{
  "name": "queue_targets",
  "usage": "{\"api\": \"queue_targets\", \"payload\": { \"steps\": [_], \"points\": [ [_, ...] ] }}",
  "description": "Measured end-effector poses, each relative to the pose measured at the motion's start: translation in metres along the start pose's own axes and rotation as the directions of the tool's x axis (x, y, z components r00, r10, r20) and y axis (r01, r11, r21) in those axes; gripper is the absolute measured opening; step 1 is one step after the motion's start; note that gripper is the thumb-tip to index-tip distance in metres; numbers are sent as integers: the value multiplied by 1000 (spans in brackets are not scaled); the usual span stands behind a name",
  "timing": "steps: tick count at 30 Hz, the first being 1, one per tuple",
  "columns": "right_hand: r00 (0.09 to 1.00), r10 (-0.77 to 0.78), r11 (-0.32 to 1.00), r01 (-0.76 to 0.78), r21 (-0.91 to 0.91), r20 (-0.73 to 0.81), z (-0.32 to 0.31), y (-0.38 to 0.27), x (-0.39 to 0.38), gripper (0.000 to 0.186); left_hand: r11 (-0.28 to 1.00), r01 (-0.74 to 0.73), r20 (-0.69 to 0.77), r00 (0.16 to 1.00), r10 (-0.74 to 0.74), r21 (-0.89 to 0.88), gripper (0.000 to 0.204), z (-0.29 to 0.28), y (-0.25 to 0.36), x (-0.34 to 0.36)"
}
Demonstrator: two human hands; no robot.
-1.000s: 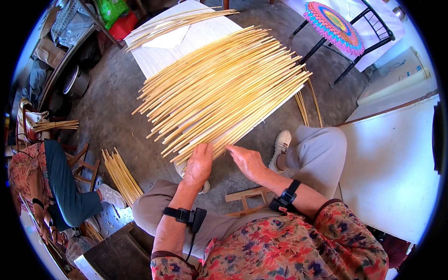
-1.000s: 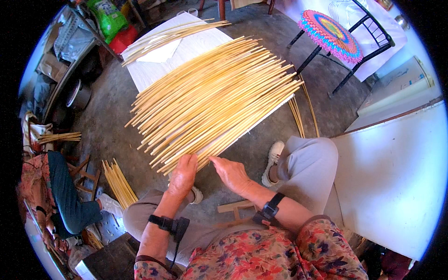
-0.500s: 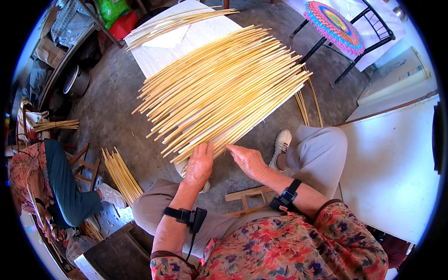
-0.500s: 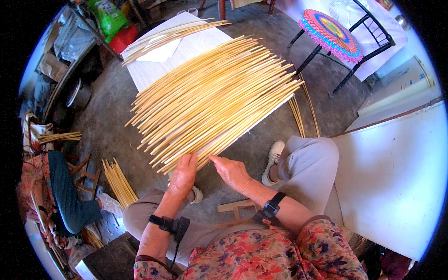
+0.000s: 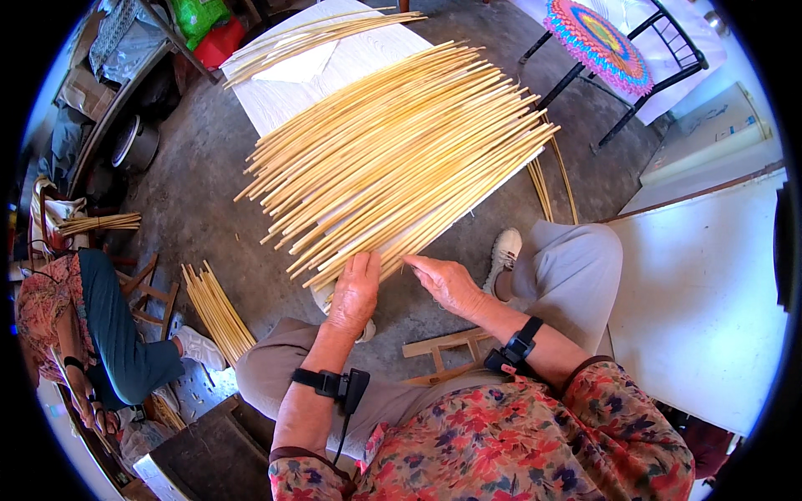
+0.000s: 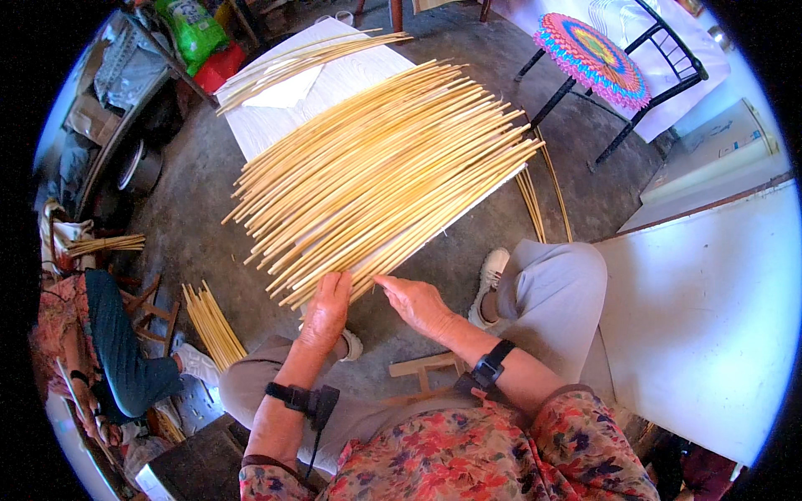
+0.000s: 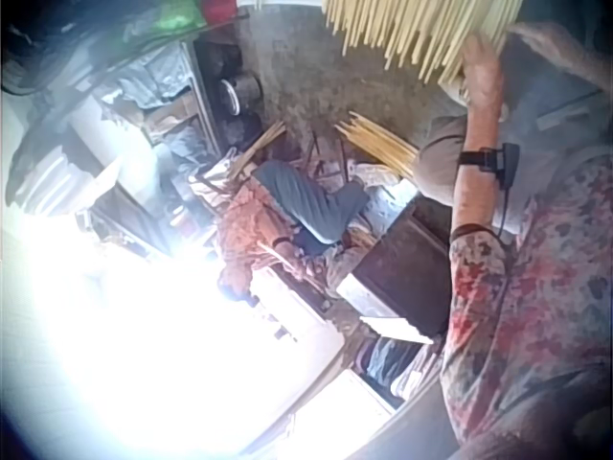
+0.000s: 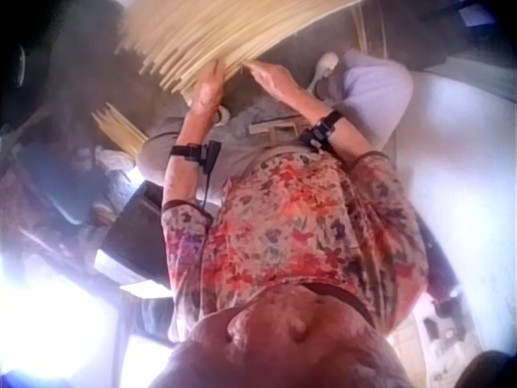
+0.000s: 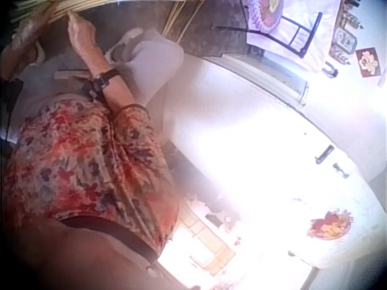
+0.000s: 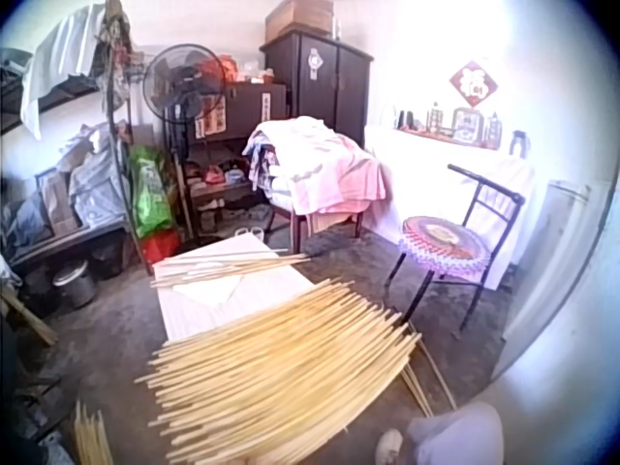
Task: The person binds long wooden rods together using white string. They align a large group of rods on a table and tie string around them to secure them in a parallel arrangement.
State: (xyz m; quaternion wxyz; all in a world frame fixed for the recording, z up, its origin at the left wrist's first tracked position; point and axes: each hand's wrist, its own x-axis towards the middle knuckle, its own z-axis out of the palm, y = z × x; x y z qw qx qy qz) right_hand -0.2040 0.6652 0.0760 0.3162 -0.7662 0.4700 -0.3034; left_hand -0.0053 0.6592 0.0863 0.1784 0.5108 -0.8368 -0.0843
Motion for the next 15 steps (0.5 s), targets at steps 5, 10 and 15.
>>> {"api": "queue_targets", "payload": {
  "steps": [5,10,15],
  "points": [
    [1000,0,1000,0,1,14,-3,-3,1,31,1000,0,-10,1000,0,3,27,0,1,0],
    [997,50,998,-52,32,66,-5,-3,1,31,1000,-4,-15,1000,4,0,26,-1,1,1],
    [995,55,997,-60,53,86,-7,-3,3,33,1000,-6,-17,1000,6,-18,26,-1,-1,1]
  ]
}}
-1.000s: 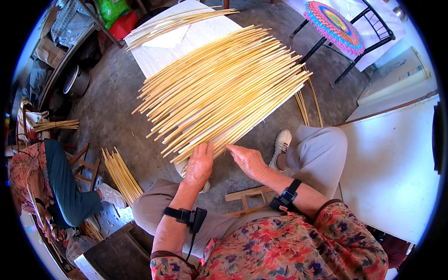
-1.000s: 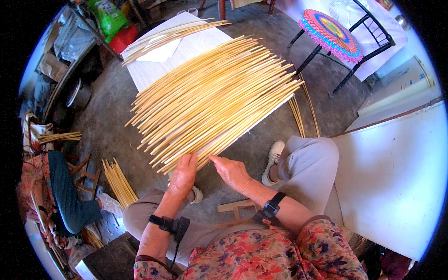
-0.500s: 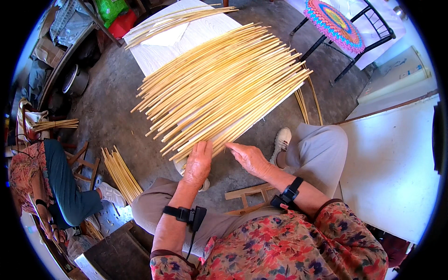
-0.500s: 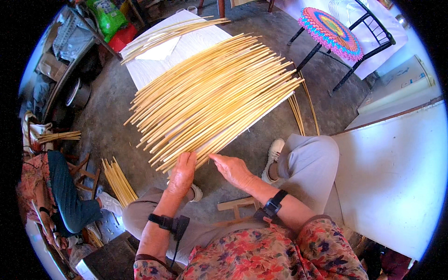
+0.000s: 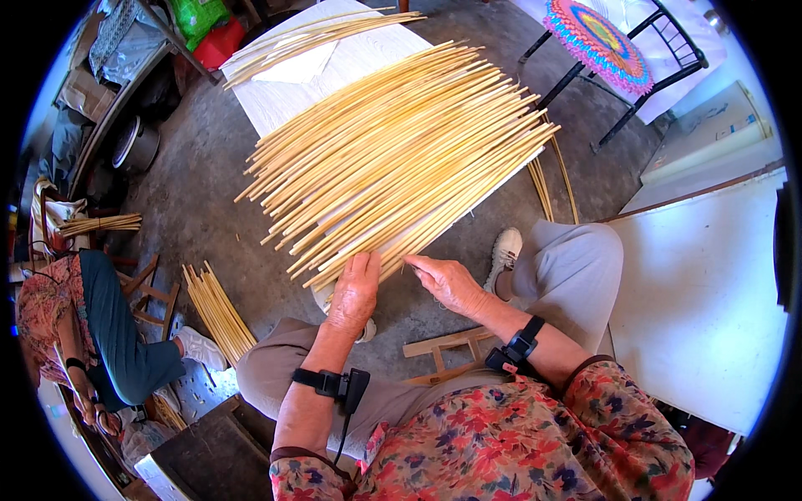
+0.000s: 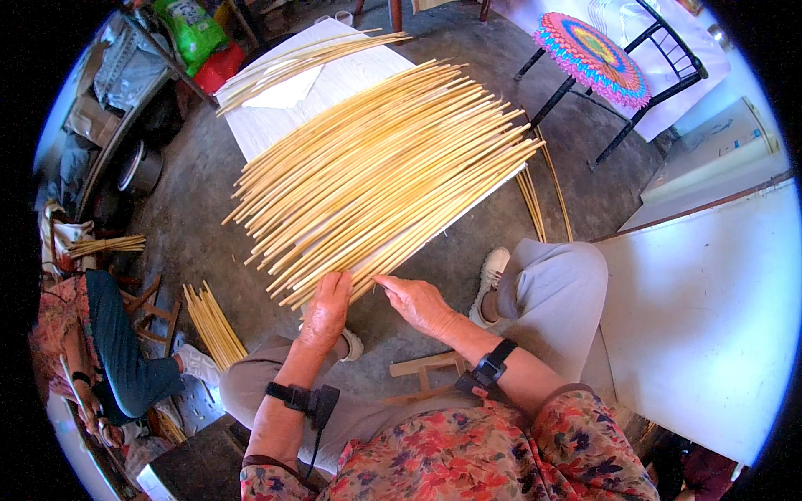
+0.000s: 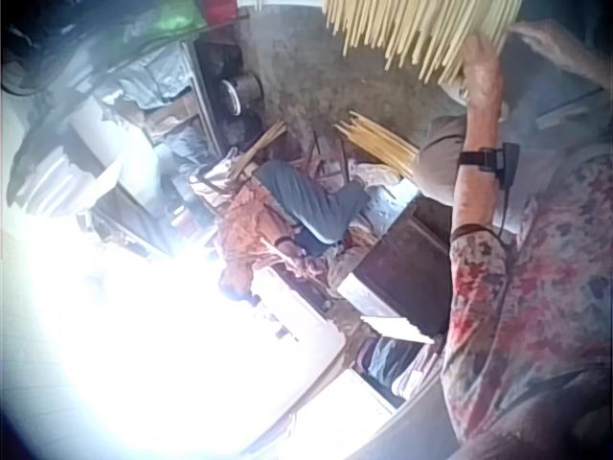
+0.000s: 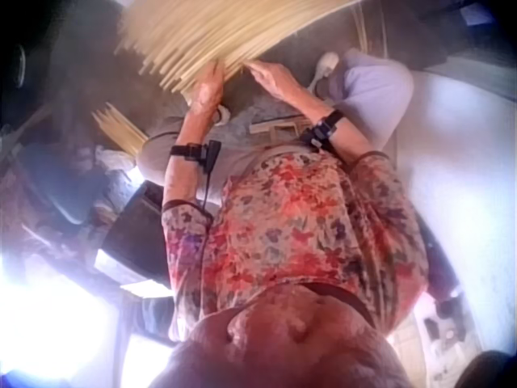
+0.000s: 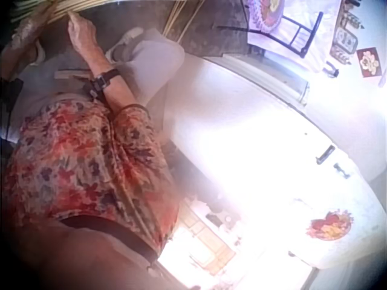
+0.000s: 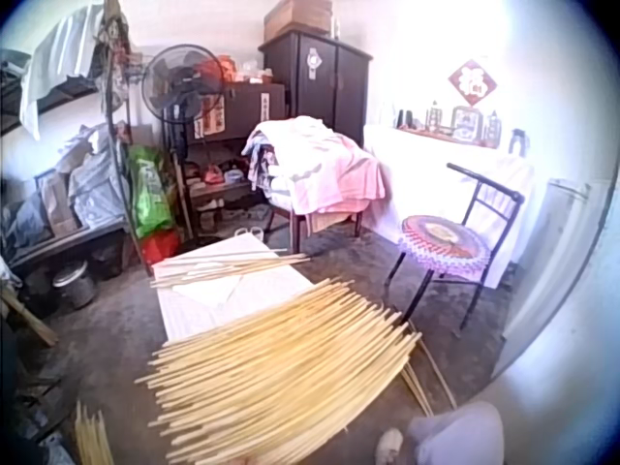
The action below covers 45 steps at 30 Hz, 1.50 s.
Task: The person binds long wooden rods together using white string. They align a large group of rods on a table and tie string around them to secure them in a parallel arrangement.
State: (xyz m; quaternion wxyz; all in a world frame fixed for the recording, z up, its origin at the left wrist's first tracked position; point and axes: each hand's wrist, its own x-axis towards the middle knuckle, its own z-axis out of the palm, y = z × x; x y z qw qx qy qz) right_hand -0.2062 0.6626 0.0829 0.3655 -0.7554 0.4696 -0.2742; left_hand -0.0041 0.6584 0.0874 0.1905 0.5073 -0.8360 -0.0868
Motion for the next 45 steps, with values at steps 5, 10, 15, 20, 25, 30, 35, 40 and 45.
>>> {"api": "queue_targets", "payload": {
  "steps": [5,10,15,20,25,30,35,40,45],
  "points": [
    [1000,12,999,-11,32,-17,0,2,-1,33,1000,4,49,999,-4,-3,37,-1,2,0],
    [999,15,1000,-15,20,-28,1,2,0,30,1000,-9,30,1000,8,7,30,-4,2,1],
    [997,6,1000,-8,-27,-83,5,0,0,26,1000,-19,29,999,19,14,36,-6,5,1],
    [988,27,999,-34,-39,-153,8,-6,4,22,999,-23,50,999,22,31,36,-7,4,0],
    [984,50,998,-54,-18,-174,11,-6,3,19,1000,-20,55,998,19,9,36,-3,3,-2],
    [984,87,996,-88,2,-156,6,-9,2,16,999,-36,49,998,35,21,42,-4,6,-2],
    [979,119,992,-123,-14,-167,5,-17,0,15,1000,-12,48,999,12,6,40,-1,7,-1],
    [985,146,987,-151,-53,-89,2,-16,1,16,1000,15,59,998,-15,-1,38,0,5,-2],
    [992,111,993,-113,-28,-54,-1,-15,1,22,1000,10,51,999,-9,-19,37,1,4,0]
  ]
}}
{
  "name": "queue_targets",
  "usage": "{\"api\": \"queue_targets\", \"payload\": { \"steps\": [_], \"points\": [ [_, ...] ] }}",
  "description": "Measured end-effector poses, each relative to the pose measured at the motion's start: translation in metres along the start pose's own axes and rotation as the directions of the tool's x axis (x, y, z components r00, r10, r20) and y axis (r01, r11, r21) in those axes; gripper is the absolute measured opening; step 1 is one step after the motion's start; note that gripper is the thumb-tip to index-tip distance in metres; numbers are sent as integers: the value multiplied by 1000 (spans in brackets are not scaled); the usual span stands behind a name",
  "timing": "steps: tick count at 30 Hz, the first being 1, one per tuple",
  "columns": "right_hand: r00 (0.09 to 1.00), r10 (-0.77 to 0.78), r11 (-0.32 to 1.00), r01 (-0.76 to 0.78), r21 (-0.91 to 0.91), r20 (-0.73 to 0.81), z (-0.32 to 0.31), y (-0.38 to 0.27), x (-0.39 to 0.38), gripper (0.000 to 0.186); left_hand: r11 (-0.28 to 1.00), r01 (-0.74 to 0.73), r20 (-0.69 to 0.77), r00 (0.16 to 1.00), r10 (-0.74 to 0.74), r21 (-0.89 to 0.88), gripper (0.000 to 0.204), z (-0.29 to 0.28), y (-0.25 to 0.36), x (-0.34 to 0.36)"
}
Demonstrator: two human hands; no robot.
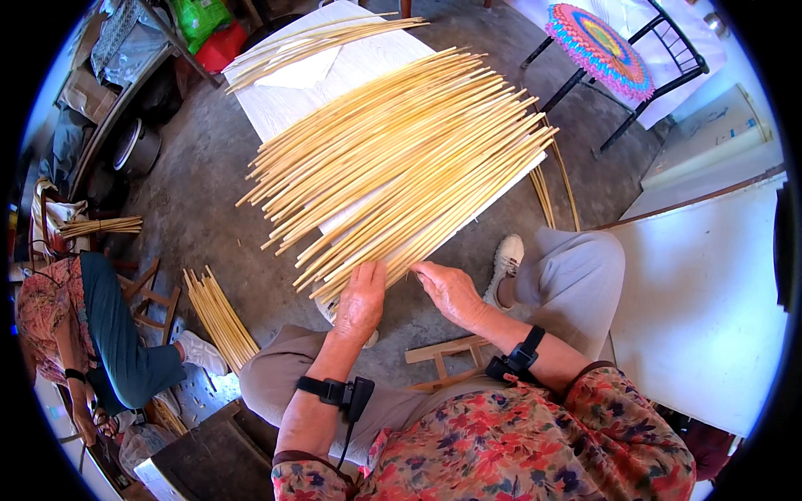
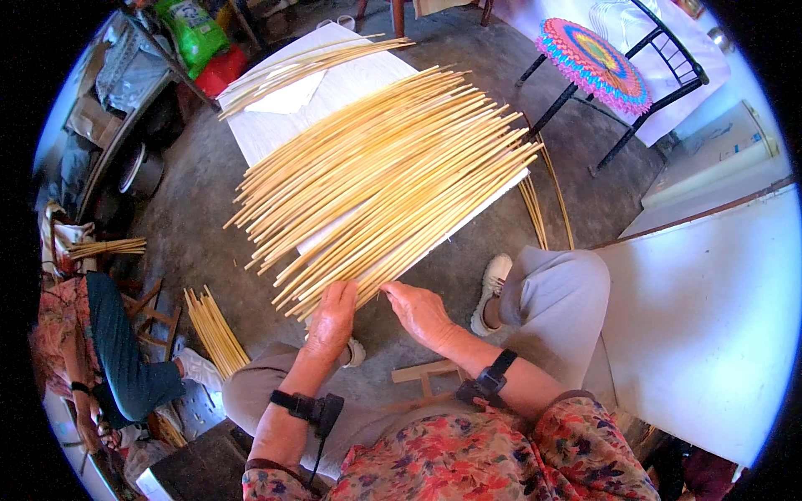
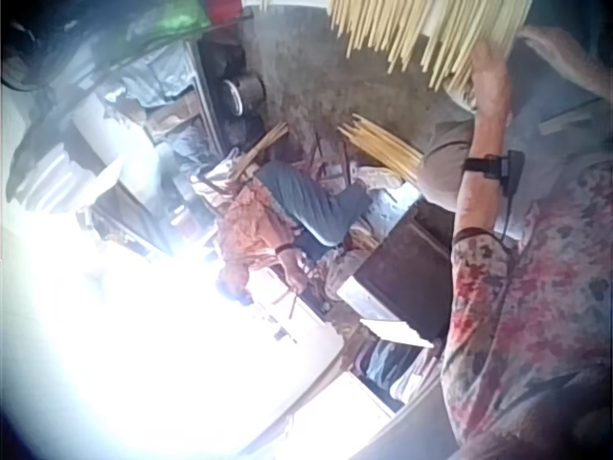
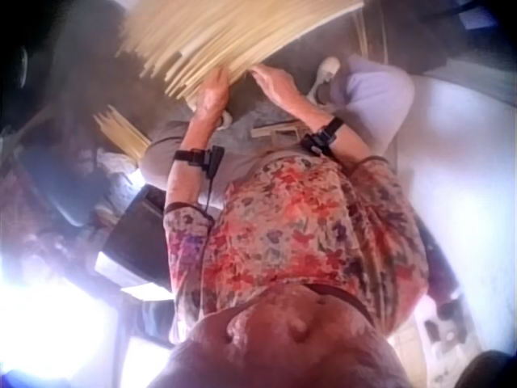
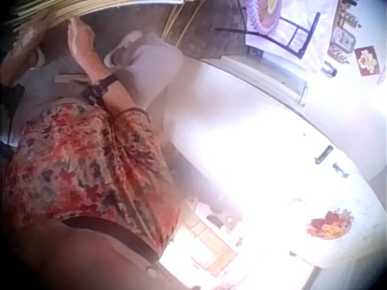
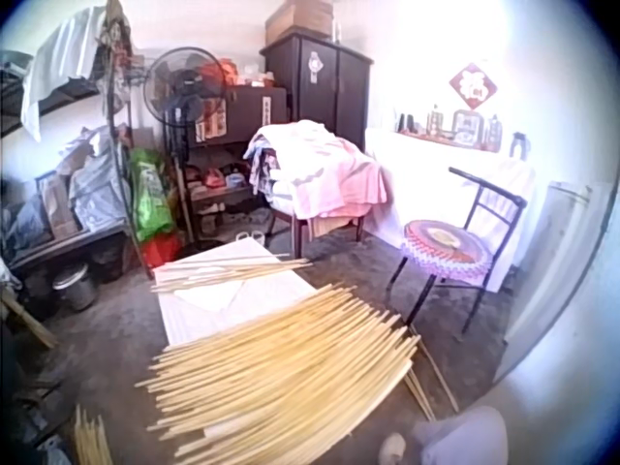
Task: The person binds long wooden rods together using white string. They align a large group of rods on a table and tie string around them to secure them in a parallel arrangement.
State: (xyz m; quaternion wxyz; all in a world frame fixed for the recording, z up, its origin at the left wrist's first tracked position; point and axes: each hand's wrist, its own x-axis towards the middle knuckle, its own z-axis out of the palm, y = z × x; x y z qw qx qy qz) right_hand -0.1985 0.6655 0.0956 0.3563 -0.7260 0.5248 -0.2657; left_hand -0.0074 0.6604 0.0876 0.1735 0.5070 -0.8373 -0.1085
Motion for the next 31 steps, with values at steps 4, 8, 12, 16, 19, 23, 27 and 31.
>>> {"api": "queue_targets", "payload": {
  "steps": [4,8,12,16,19,23,27,31],
  "points": [
    [997,-47,999,48,6,-57,4,3,1,23,1000,-10,-14,1000,10,-5,36,-1,0,1],
    [994,-84,996,84,-6,-71,7,6,0,26,1000,-2,-25,1000,2,-9,34,-2,1,1],
    [994,-102,995,101,-17,-44,5,6,2,27,1000,16,-24,1000,-17,-20,33,-2,2,1],
    [996,-89,996,89,-6,8,3,5,4,28,1000,10,-18,1000,-10,-6,35,-1,-1,1],
    [997,-50,999,50,11,64,0,4,5,30,1000,6,-7,1000,-6,2,36,-5,0,2],
    [993,-28,999,26,18,118,-4,3,7,32,1000,6,-10,1000,-6,-13,33,-6,1,3],
    [992,-48,998,43,40,121,-3,2,8,33,1000,13,-54,998,-14,-17,29,-6,1,3],
    [990,-20,1000,16,25,140,-6,3,8,34,999,32,-8,999,-33,-30,26,-6,2,5]
  ]
}}
